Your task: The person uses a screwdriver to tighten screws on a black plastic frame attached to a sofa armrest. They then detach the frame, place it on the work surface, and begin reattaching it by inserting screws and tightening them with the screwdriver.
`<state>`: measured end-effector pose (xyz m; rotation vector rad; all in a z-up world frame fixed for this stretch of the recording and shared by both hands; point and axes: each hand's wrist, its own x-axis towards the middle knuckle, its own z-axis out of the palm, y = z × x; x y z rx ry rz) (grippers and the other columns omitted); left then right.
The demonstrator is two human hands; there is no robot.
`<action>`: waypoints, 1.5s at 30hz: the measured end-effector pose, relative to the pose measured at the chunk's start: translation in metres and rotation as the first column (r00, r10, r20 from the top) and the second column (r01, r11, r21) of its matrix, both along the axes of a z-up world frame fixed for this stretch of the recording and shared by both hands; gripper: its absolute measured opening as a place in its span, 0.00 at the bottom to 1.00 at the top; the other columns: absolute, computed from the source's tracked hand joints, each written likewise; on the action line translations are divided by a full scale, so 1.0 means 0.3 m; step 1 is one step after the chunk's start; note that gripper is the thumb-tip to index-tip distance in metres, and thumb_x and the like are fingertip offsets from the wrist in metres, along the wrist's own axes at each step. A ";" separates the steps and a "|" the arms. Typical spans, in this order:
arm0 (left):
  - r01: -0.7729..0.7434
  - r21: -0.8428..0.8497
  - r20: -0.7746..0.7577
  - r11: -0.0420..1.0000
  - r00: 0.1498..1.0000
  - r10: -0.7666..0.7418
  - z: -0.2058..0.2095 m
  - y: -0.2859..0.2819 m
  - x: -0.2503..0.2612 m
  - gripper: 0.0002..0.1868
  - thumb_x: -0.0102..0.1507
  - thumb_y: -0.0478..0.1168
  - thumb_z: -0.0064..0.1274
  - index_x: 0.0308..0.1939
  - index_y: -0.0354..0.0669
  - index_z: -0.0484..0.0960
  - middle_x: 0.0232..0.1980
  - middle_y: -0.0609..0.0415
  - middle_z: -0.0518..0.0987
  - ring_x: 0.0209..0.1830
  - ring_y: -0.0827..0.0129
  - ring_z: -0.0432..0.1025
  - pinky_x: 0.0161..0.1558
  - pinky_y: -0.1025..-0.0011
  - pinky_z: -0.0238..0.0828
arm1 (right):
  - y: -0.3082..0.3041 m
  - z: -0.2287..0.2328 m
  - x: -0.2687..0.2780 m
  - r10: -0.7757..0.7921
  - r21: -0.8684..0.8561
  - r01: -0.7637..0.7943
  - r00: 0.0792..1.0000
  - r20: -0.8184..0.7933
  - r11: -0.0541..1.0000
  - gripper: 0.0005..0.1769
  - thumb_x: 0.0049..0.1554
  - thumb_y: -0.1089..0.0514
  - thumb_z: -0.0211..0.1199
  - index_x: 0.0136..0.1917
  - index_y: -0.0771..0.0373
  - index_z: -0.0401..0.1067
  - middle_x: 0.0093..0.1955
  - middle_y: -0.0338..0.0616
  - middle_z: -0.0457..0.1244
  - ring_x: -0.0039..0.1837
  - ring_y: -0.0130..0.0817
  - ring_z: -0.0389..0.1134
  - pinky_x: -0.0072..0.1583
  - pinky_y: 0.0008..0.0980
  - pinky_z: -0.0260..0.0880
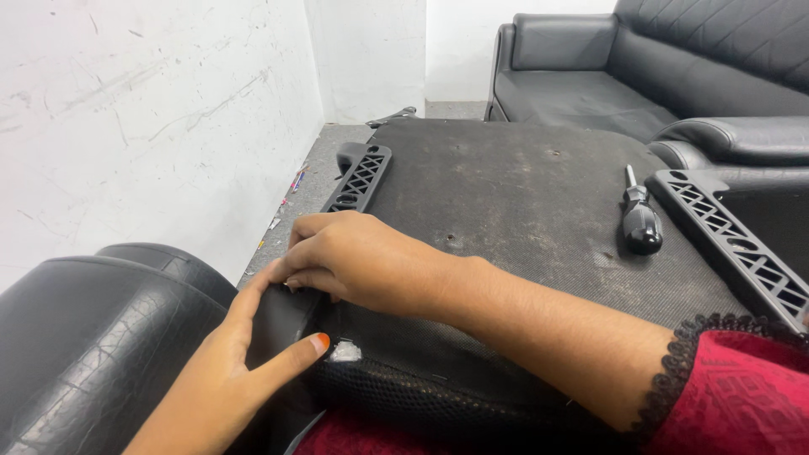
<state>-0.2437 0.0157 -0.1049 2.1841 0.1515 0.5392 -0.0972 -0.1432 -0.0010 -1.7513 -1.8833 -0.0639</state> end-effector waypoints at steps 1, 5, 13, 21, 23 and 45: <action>0.027 -0.008 -0.008 1.000 1.000 -0.027 0.011 0.004 -0.006 0.51 0.63 0.56 0.62 0.82 0.37 0.55 0.75 0.35 0.66 0.78 0.52 0.57 0.72 0.59 0.50 | 0.001 0.005 0.006 -0.013 -0.015 0.013 1.000 0.016 1.000 0.12 0.59 0.57 0.61 0.55 0.59 0.80 0.49 0.43 0.67 0.49 0.37 0.72 0.52 0.34 0.73; 0.062 -0.086 -0.110 0.994 0.991 -0.071 0.053 0.033 -0.013 0.50 0.64 0.59 0.59 0.83 0.42 0.57 0.73 0.38 0.68 0.77 0.55 0.60 0.73 0.60 0.53 | 0.008 0.003 0.023 -0.038 -0.004 0.038 0.996 0.077 0.999 0.11 0.58 0.56 0.63 0.52 0.59 0.80 0.47 0.43 0.67 0.50 0.38 0.71 0.52 0.36 0.71; 0.003 -0.190 -0.357 0.982 0.931 -0.072 0.111 0.144 0.025 0.48 0.60 0.60 0.62 0.79 0.52 0.59 0.78 0.45 0.62 0.78 0.48 0.56 0.71 0.47 0.53 | 0.034 -0.037 0.005 -0.117 0.090 0.121 0.992 -0.055 0.989 0.15 0.54 0.48 0.70 0.42 0.62 0.78 0.36 0.42 0.70 0.40 0.37 0.74 0.45 0.35 0.73; 0.169 -0.205 -0.365 0.964 0.901 -0.236 0.158 0.175 0.049 0.51 0.57 0.61 0.65 0.75 0.45 0.57 0.73 0.43 0.66 0.73 0.50 0.64 0.70 0.52 0.61 | 0.005 0.004 0.002 -0.217 -0.171 0.166 0.913 -0.347 0.971 0.21 0.57 0.46 0.65 0.60 0.55 0.76 0.33 0.46 0.72 0.34 0.31 0.69 0.39 0.28 0.64; 0.183 -0.168 -0.365 0.969 0.901 -0.234 0.167 0.176 0.049 0.50 0.56 0.62 0.66 0.72 0.43 0.60 0.74 0.45 0.66 0.71 0.50 0.67 0.68 0.52 0.63 | 0.001 -0.002 0.009 -0.230 -0.190 0.171 0.908 -0.349 0.967 0.21 0.57 0.46 0.66 0.60 0.55 0.77 0.36 0.46 0.73 0.37 0.31 0.73 0.43 0.28 0.69; 0.100 -0.130 -0.450 0.986 0.881 -0.148 0.195 0.155 0.042 0.54 0.53 0.63 0.67 0.75 0.47 0.59 0.74 0.45 0.65 0.75 0.53 0.62 0.71 0.50 0.59 | -0.015 -0.013 -0.017 -0.278 -0.202 0.244 0.946 -0.164 0.949 0.22 0.56 0.46 0.69 0.61 0.55 0.77 0.28 0.54 0.68 0.33 0.38 0.68 0.41 0.35 0.65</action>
